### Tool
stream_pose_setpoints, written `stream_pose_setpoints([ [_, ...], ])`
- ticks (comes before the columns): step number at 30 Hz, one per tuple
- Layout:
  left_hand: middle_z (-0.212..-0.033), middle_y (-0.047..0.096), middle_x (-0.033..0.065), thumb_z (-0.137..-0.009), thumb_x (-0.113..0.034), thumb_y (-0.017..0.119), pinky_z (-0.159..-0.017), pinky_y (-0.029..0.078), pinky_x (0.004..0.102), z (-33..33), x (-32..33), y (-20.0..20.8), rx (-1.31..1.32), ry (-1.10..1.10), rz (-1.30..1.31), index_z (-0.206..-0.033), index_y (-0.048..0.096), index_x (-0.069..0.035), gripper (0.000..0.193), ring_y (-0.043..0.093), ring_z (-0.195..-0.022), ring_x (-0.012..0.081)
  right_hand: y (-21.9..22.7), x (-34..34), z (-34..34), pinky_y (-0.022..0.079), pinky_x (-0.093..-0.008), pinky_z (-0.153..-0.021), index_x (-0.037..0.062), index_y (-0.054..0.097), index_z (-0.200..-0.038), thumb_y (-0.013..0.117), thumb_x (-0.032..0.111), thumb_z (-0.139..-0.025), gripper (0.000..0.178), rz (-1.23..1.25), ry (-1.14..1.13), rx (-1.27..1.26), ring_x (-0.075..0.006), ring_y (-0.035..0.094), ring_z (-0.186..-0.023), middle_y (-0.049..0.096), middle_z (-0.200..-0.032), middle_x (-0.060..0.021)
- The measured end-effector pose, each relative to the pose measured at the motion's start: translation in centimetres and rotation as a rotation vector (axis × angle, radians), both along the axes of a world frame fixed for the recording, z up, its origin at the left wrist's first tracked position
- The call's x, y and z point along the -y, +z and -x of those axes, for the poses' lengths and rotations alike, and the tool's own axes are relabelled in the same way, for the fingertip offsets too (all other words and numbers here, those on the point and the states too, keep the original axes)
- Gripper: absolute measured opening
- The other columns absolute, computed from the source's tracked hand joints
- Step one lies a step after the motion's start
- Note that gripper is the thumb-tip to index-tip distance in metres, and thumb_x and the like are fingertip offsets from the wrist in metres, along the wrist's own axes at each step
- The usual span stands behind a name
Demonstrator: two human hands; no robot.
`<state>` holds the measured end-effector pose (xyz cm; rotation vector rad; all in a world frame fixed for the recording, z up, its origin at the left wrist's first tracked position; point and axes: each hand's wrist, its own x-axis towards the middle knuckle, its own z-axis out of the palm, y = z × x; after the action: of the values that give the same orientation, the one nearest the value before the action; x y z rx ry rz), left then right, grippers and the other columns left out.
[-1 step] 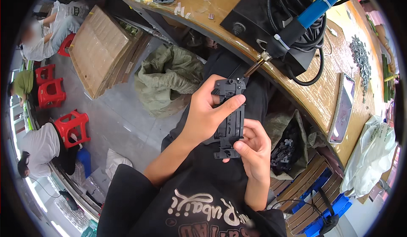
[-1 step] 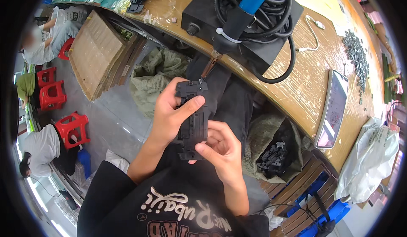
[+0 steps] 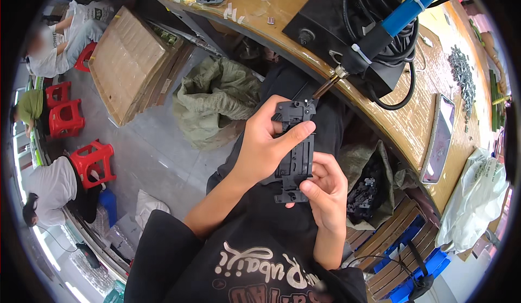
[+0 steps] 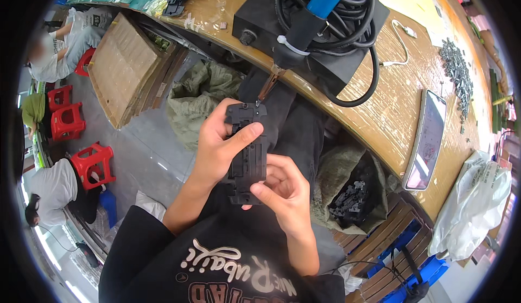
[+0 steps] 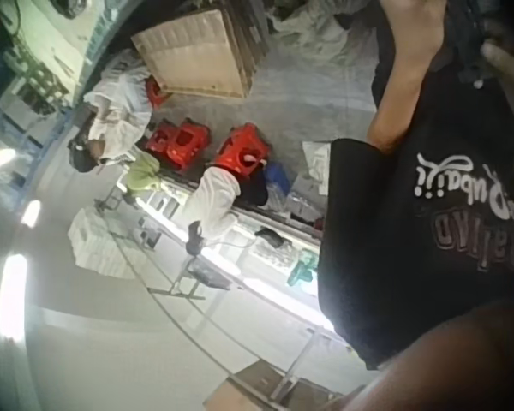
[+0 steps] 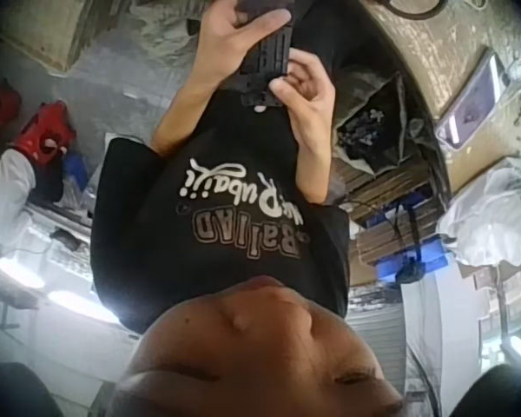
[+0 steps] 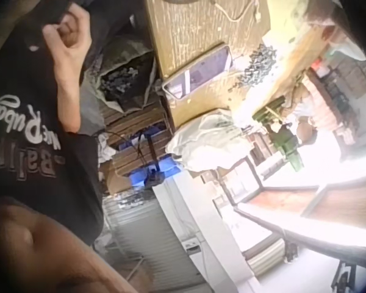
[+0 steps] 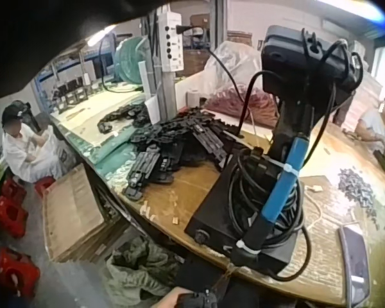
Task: Assembling small black plastic parts and springs at a manufacturing workbench.
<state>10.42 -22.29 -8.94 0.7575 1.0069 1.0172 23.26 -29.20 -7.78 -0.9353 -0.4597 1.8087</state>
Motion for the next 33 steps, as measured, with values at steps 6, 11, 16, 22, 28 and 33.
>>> stream_pose_setpoints([
  [6,-0.075,0.055,0.0014,-0.077,-0.006,0.064,-0.050,0.042,0.0164,0.0,-0.2,0.5,0.026,0.006,-0.007,-0.090,0.047,0.000,0.022,0.053,-0.062,0.0027,0.5,-0.1,0.1,0.055,-0.0307,-0.059,-0.0075,0.041,-0.110,0.055,-0.007,-0.076,0.037,0.004,-0.005,-0.017,-0.0195,0.056,-0.085,0.055,-0.097,-0.0167],
  [11,-0.077,0.054,0.0016,-0.077,-0.006,0.063,-0.054,0.042,0.0168,0.2,-0.1,0.4,0.046,-0.020,-0.001,-0.094,0.046,0.000,0.025,0.052,-0.065,0.0028,0.8,-0.2,0.3,0.055,-0.0298,-0.057,-0.0077,0.041,-0.109,0.056,-0.007,-0.076,0.036,-0.004,-0.029,0.006,-0.0197,0.056,-0.083,0.055,-0.095,-0.0166],
  [16,-0.082,0.052,0.0023,-0.075,-0.002,0.061,-0.060,0.042,0.0188,0.8,0.7,0.0,0.002,-0.089,-0.172,-0.101,0.043,0.000,0.032,0.051,-0.072,0.0042,0.5,-0.4,0.5,0.054,-0.0282,-0.056,-0.0071,0.041,-0.109,0.055,-0.005,-0.077,0.035,-0.003,-0.024,-0.044,-0.0185,0.056,-0.080,0.055,-0.094,-0.0160],
  [22,-0.090,0.052,0.0041,-0.072,0.000,0.059,-0.065,0.042,0.0199,0.6,0.9,0.1,-0.098,-0.124,-0.108,-0.110,0.040,0.002,0.043,0.051,-0.076,0.0066,0.1,-1.6,1.2,0.039,-0.0179,-0.038,0.0009,0.037,-0.104,0.050,0.003,-0.083,0.025,0.038,0.036,0.133,-0.0067,0.050,-0.056,0.054,-0.078,-0.0084],
  [28,-0.090,0.050,0.0022,-0.073,0.002,0.057,-0.064,0.042,0.0198,0.6,0.9,0.3,-0.027,-0.049,-0.109,-0.111,0.040,0.001,0.041,0.050,-0.076,0.0054,-0.4,-1.8,2.3,0.028,-0.0157,-0.030,0.0073,0.033,-0.100,0.043,0.010,-0.086,0.017,0.031,0.100,0.251,-0.0018,0.039,-0.039,0.048,-0.063,-0.0003],
  [33,-0.087,0.051,0.0019,-0.074,0.004,0.056,-0.064,0.042,0.0201,0.6,0.8,0.5,-0.030,-0.032,-0.091,-0.103,0.041,0.000,0.033,0.050,-0.076,0.0040,0.0,-2.1,2.5,0.032,-0.0167,-0.031,0.0065,0.035,-0.099,0.041,0.009,-0.086,0.015,0.047,0.075,0.210,-0.0079,0.050,-0.046,0.052,-0.070,-0.0067],
])
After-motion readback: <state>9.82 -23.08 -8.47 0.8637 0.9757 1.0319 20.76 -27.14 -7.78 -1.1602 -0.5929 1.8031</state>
